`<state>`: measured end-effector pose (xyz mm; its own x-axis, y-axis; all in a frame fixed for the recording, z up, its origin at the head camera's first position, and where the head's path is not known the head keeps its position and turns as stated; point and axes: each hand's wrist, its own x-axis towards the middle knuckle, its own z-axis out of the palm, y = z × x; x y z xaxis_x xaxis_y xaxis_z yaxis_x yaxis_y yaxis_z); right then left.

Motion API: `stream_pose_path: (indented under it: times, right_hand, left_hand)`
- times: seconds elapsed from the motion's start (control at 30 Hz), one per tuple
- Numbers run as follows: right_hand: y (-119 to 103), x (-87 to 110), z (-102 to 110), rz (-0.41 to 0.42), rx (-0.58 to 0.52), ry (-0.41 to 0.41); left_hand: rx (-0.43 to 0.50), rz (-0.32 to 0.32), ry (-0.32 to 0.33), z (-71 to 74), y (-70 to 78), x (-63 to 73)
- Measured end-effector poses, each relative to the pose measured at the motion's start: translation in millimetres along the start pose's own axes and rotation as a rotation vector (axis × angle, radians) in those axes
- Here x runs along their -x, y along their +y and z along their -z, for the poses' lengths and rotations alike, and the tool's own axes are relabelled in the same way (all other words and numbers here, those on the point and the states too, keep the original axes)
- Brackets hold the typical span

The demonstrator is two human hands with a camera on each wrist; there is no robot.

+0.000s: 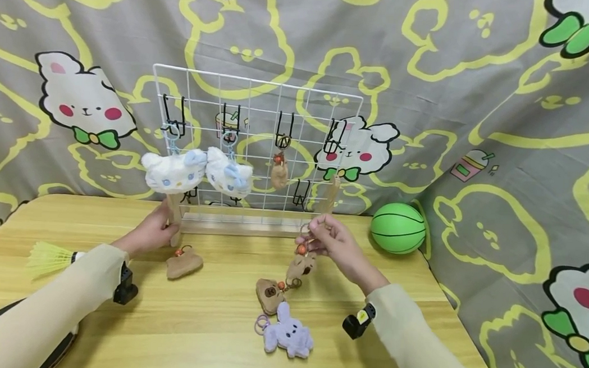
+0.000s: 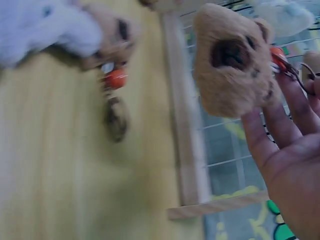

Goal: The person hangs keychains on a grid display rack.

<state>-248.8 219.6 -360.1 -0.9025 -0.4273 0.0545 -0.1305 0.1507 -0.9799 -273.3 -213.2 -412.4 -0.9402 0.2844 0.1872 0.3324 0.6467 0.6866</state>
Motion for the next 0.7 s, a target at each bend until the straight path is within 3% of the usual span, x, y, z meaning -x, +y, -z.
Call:
stream_pose_path:
  times: [0.27,0.7]
  right_hand:
    - [-43,-4.7,20,0.196,-0.071,0.224]
    - [-95,-25.3,33,0.431,-0.139,0.372]
  left_hand:
    - [-0.001,-0.04,0.024,-4.9,0.6,-1.1]
    - [-0.043,-0.05,0.031,-2.3,2.2,1.1]
